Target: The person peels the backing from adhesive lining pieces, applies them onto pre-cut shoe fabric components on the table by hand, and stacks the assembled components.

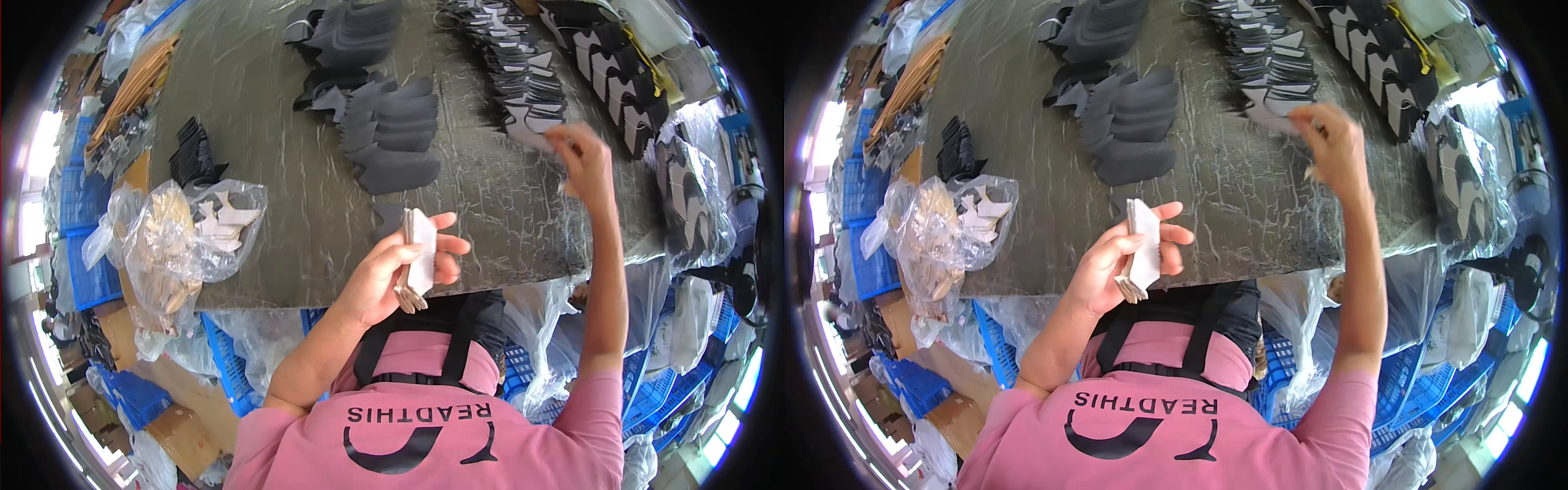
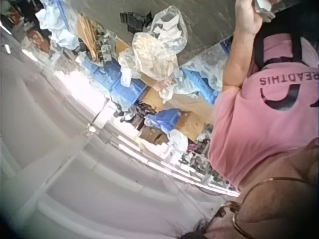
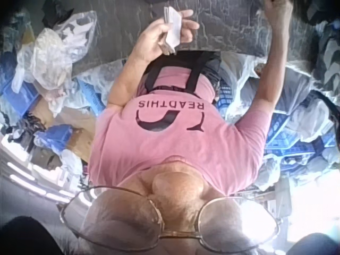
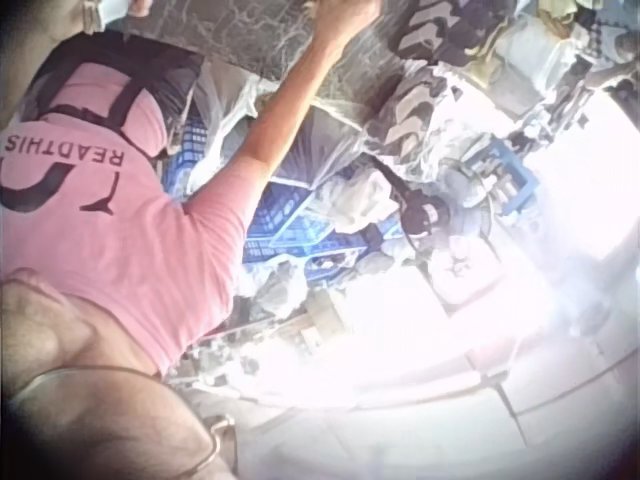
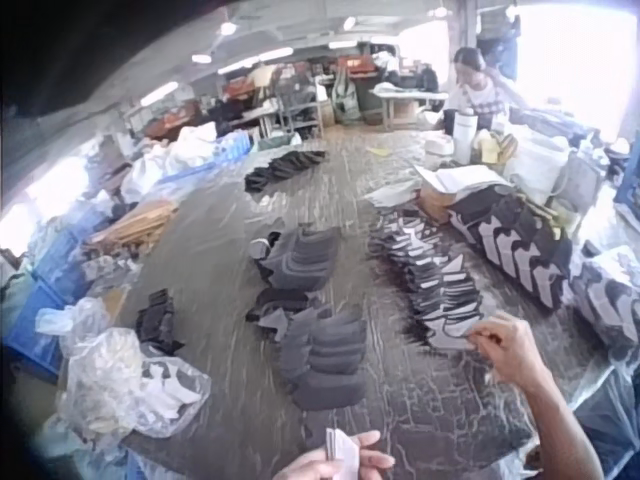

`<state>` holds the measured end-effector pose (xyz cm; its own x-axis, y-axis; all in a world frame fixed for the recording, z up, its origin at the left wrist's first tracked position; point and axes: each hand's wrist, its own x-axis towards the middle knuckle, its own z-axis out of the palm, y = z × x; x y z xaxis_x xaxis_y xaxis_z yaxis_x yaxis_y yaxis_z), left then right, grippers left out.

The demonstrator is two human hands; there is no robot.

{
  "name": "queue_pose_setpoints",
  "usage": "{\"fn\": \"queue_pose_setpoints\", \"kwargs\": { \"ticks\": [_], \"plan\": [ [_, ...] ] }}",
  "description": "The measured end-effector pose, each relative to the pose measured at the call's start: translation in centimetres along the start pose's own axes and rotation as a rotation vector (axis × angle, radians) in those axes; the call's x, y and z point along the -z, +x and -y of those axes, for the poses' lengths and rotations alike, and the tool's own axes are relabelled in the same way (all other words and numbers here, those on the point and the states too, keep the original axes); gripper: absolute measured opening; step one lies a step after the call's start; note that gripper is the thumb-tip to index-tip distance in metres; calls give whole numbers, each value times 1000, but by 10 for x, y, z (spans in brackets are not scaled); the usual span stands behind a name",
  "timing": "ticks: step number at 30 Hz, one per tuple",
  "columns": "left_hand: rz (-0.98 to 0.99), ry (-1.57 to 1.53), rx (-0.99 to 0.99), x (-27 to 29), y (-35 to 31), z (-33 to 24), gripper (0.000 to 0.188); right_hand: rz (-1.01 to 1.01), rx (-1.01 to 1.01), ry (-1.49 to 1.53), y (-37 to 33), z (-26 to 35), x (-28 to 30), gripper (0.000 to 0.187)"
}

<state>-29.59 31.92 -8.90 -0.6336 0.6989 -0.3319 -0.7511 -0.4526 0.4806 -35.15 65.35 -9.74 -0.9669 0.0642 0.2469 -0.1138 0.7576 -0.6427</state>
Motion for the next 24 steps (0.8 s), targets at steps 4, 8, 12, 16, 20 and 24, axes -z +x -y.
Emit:
{"fn": "queue_pose_setpoints", "kwargs": {
  "ticks": [4, 8, 12, 16, 20, 24],
  "plan": [
    [-72, 55, -23, 3, 1, -2, 46, -402, 202, -199, 22, 8, -14, 18],
    [-190, 183, -37, 12, 2, -9, 33, -3, -253, 306, -21, 69, -43, 14],
    [-199, 274, -9, 13, 5, -8, 26, 373, -200, 617, -45, 115, -69, 13],
    [-244, 382, -61, 17, 1, -8, 15, 374, -165, 634, -46, 123, -81, 10],
    [-224, 389, -36, 23, -6, -10, 13, 447, -163, 530, -39, 134, -75, 11],
    [-220, 482, -73, 28, -8, -8, 16, 535, -196, 532, -37, 135, -74, 12]
  ]
}}
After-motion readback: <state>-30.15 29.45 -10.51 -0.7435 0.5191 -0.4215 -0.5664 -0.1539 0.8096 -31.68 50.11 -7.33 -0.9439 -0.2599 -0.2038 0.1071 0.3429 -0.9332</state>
